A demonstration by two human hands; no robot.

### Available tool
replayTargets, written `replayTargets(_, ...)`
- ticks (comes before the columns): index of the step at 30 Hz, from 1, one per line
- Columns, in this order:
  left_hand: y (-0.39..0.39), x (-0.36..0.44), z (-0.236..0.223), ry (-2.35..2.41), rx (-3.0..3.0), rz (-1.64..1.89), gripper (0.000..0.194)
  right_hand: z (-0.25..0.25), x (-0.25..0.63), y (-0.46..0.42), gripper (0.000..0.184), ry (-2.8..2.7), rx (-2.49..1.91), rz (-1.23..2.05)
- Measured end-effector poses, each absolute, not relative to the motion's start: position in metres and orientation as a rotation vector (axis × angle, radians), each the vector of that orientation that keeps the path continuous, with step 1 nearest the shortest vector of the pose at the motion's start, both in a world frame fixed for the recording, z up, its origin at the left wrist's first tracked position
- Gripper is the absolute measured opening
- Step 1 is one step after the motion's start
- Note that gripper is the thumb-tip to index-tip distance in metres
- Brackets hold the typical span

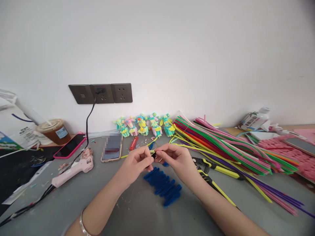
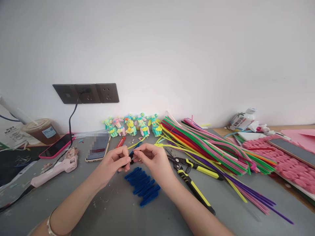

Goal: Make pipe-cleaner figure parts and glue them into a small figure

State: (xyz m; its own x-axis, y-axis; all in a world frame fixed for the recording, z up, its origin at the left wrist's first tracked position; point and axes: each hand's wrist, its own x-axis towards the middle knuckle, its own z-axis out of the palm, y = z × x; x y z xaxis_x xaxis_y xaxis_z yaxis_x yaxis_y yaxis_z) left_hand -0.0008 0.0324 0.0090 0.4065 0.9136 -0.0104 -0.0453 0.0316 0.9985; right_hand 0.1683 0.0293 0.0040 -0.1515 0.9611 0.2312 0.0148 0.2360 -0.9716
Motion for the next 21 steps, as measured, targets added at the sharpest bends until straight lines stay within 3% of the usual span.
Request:
replayTargets(6,0.029,0.003,0.007,0.859,1.323,1.016,0.025,-0.002,0.162,0.019,0.009,-1.608,-0.995,0.615)
replayTargets(9,0.027,0.005,0.008,0.884,1.351,1.097,0.026,-0.002,0.157,0.013,0.012,-1.601,-0.943,0.582)
replayTargets(21,0.027,0.005,0.009,0.806,1.292,1.037,0.03,0.0,0.16,0.026,0.017,-1.165,-0.744,1.487)
